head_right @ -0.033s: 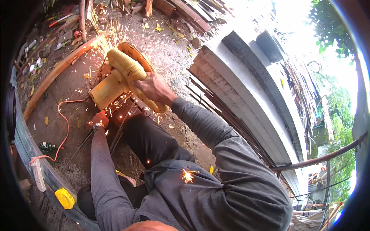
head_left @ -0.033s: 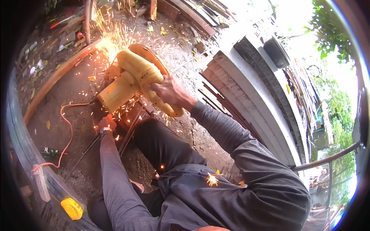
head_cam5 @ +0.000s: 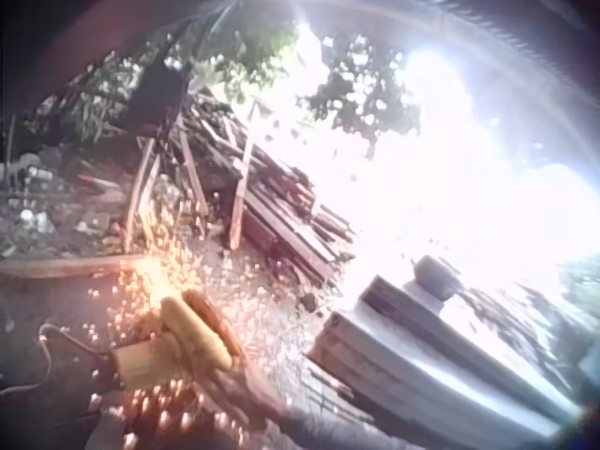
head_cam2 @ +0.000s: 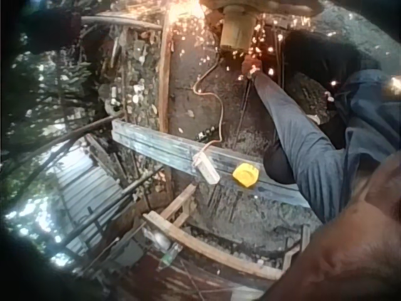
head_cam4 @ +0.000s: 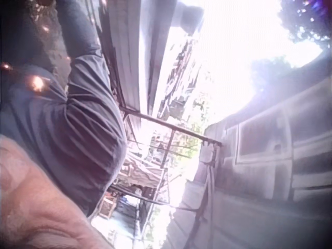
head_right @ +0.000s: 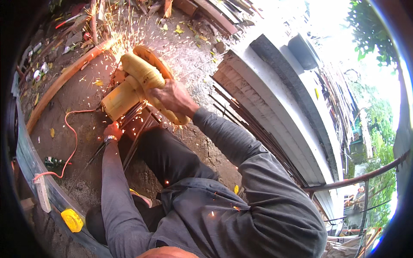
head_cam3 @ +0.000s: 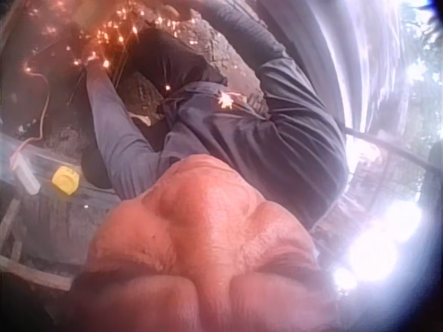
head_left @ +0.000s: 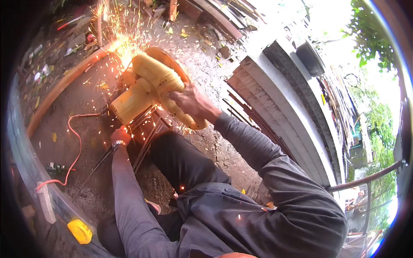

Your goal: The person positions metal rods on a cutting stand and uses a yellow angle grinder to cut them, producing sparks. The person repeatedly aligns the rods and cuts them one by one.

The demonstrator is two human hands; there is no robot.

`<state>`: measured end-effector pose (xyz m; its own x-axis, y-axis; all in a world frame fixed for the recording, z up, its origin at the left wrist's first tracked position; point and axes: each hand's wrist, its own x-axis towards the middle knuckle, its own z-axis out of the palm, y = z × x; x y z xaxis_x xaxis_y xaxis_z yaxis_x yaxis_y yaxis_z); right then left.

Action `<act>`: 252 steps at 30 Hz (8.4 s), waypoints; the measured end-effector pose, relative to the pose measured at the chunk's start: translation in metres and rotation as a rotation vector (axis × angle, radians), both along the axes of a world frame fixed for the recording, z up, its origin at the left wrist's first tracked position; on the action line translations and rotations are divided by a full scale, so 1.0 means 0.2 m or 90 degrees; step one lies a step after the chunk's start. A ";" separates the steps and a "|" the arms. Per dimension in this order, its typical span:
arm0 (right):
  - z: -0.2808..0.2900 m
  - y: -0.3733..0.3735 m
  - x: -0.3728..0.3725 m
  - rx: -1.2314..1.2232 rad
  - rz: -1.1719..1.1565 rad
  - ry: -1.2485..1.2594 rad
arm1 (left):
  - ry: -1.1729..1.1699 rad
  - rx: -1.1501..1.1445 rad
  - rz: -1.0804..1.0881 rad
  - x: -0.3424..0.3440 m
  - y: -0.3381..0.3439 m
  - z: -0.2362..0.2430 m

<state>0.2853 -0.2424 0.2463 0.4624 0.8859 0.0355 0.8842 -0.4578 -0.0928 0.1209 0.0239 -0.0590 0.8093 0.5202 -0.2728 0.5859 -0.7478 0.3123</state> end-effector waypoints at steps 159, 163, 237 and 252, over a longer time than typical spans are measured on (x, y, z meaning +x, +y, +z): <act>0.07 -0.04 -0.11 0.275 -0.237 0.407 | -0.034 0.094 -0.049 0.03 0.01 -0.10; 0.09 -0.04 -0.13 0.284 -0.233 0.426 | -0.031 0.092 -0.020 0.04 0.01 -0.12; 0.04 -0.03 -0.11 0.218 -0.222 0.397 | 0.036 0.011 0.033 0.05 -0.01 0.01; 0.03 -0.03 -0.10 0.214 -0.179 0.369 | 0.053 0.024 -0.029 0.05 0.00 0.02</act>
